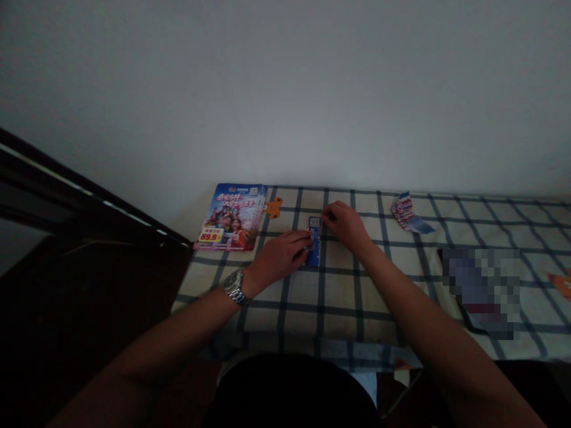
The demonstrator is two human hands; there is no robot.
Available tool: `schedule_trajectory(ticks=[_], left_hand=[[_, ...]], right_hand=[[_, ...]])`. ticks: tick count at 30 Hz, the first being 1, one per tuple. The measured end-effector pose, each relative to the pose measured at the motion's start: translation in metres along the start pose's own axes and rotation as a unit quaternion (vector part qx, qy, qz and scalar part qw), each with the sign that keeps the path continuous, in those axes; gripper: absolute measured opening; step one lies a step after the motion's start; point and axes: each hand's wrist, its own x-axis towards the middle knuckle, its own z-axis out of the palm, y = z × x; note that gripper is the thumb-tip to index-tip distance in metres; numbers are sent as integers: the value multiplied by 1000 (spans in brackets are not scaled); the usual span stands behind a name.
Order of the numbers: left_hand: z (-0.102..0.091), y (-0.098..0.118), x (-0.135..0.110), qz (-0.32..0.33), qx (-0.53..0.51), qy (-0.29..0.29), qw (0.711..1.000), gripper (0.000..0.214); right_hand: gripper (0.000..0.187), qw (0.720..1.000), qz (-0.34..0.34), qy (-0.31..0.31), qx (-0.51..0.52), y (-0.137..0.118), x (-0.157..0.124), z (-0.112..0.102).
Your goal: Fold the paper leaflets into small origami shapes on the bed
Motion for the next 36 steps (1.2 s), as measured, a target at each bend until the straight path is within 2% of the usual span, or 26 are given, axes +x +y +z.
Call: schedule_trajectory(ticks=[10,31,36], left_hand=[[-1,2,0,-3,2,-3,1000,31],[3,-1,0,1,6,3,1000,33],[2,0,1,8,7,7,1000,31]], right_hand=[[6,999,4,-37,34,-18,-37,-4],[5,999,-13,-33,8,-15,-46,10],[15,999,-37,-20,6,-15,-60,13]])
